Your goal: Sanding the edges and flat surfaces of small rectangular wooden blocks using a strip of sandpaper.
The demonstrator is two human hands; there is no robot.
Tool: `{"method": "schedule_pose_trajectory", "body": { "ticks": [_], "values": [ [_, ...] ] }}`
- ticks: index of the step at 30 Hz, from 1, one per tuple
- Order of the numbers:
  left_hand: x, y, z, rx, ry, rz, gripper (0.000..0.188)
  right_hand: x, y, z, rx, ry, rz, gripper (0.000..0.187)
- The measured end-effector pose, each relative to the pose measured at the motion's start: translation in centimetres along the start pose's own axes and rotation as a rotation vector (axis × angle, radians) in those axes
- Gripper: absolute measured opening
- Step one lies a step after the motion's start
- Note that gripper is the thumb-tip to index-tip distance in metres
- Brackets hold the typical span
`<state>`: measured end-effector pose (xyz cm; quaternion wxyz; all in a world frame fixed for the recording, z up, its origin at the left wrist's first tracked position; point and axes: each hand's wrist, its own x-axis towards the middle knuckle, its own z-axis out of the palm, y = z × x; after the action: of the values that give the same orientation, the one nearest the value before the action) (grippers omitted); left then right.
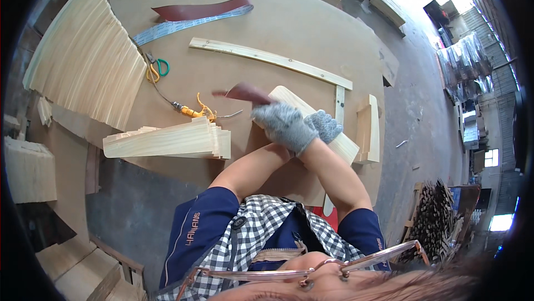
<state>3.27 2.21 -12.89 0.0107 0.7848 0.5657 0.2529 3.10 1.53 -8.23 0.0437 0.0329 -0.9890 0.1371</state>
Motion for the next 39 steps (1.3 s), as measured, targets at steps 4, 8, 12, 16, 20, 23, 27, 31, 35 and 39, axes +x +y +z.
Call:
{"method": "schedule_pose_trajectory", "body": {
  "ticks": [4,8,12,16,20,23,27,31,35,39],
  "values": [
    [0.3,1.0,-2.5,0.026,-0.035,0.016,0.035,-3.2,-1.9,-2.8,-0.086,0.234,0.020,0.035],
    [2.0,0.9,0.1,0.144,-0.354,-0.281,0.024,-2.1,-1.4,-4.1,-0.166,0.292,0.009,0.036],
    [-0.2,0.3,-2.3,0.196,-0.087,-0.092,0.023,1.2,-2.0,-0.7,-0.242,0.316,-0.199,0.033],
    [-0.6,0.0,-1.5,0.147,-0.062,0.011,0.025,4.1,-0.2,0.2,-0.306,0.136,-0.173,0.031],
    [-0.2,0.3,-3.1,-0.017,-0.145,-0.031,0.031,3.0,4.5,2.7,-0.102,0.009,0.024,0.027],
    [-1.4,-0.5,-0.1,0.006,-0.217,-0.094,0.044,2.4,5.4,2.3,0.075,0.221,-0.003,0.015],
    [-2.9,-1.3,2.0,0.050,0.418,-0.005,0.080,-2.7,7.4,-2.6,0.056,0.063,0.422,0.021],
    [-1.3,-0.2,-1.0,0.022,-0.154,-0.078,0.076,-12.6,11.0,-4.5,0.280,0.562,0.597,0.022],
    [-2.7,-2.4,-1.8,-0.001,0.054,0.212,0.063,-21.2,9.8,-3.5,0.059,0.871,0.784,0.027],
    [0.8,-1.4,-4.7,-0.010,-0.354,0.080,0.031,-28.0,4.3,-4.4,0.050,0.973,1.004,0.028]
  ]
}}
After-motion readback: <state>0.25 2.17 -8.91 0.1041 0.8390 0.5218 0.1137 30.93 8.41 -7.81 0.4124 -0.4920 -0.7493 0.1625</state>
